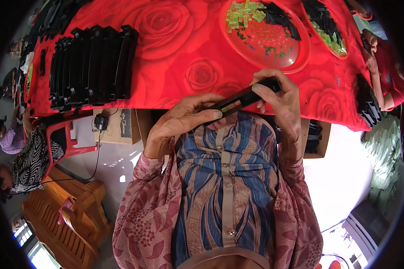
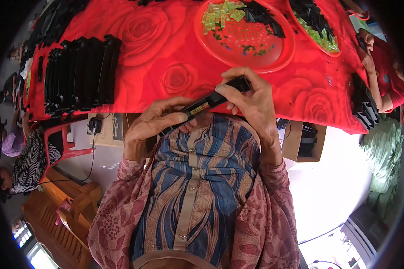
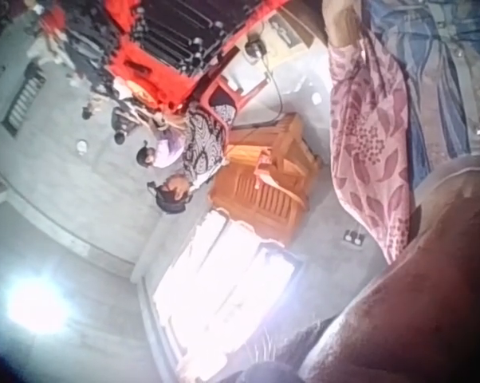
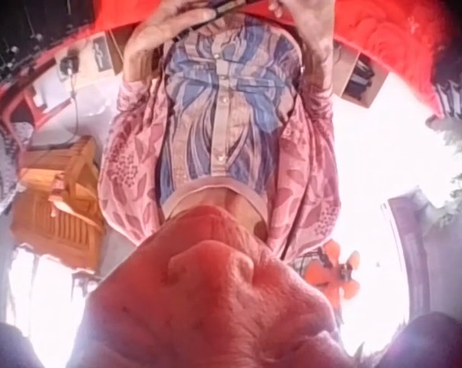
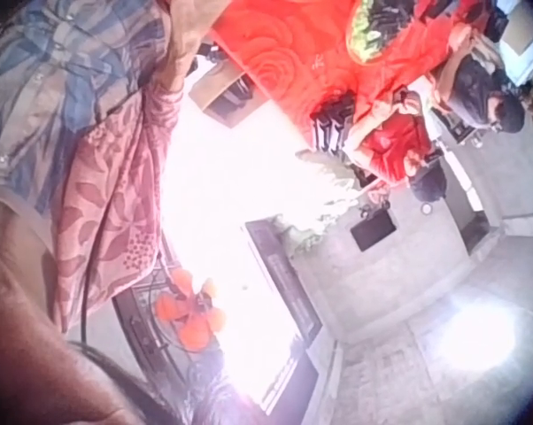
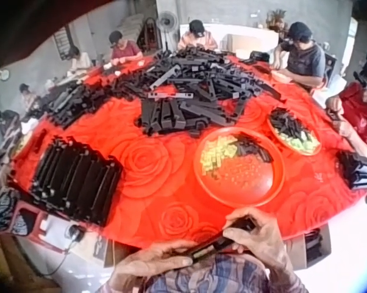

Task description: The person assembles level components by inserting vials and plastic pieces into black level frames and pressing them into place by hand.

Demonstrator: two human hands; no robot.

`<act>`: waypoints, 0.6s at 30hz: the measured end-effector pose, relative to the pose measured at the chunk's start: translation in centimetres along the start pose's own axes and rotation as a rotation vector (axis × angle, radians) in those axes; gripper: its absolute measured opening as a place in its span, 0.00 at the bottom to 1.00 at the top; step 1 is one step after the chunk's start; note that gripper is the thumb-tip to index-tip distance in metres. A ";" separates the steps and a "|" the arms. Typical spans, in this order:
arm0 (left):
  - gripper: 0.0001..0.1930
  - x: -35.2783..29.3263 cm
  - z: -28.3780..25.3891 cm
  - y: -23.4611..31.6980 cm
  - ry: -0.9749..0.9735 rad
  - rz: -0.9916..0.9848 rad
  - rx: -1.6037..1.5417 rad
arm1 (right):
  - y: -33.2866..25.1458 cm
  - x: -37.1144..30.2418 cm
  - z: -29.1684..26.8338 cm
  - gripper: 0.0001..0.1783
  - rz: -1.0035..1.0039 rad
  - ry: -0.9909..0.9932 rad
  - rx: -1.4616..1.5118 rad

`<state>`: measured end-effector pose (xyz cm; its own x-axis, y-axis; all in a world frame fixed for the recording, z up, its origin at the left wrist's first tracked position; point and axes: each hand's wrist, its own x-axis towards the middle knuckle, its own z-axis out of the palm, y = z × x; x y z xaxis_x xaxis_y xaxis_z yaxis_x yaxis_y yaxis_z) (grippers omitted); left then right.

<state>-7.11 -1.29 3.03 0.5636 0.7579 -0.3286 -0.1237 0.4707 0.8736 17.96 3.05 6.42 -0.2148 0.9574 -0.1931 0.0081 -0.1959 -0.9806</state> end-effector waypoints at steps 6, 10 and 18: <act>0.15 -0.9 1.2 2.7 0.103 0.145 0.839 | 0.6 -0.4 -0.5 0.21 -0.150 -0.166 -0.471; 0.12 -1.0 2.5 1.2 0.233 0.259 1.231 | -0.3 -1.3 0.8 0.21 -0.247 -0.314 -0.873; 0.12 -1.8 2.7 0.6 0.244 0.233 1.204 | 2.3 -1.8 2.9 0.16 -0.378 -0.432 -0.984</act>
<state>-6.02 -3.55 5.11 0.4468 0.8921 -0.0675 0.6974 -0.3001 0.6508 15.51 0.30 4.64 -0.6835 0.7290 -0.0386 0.5931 0.5236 -0.6116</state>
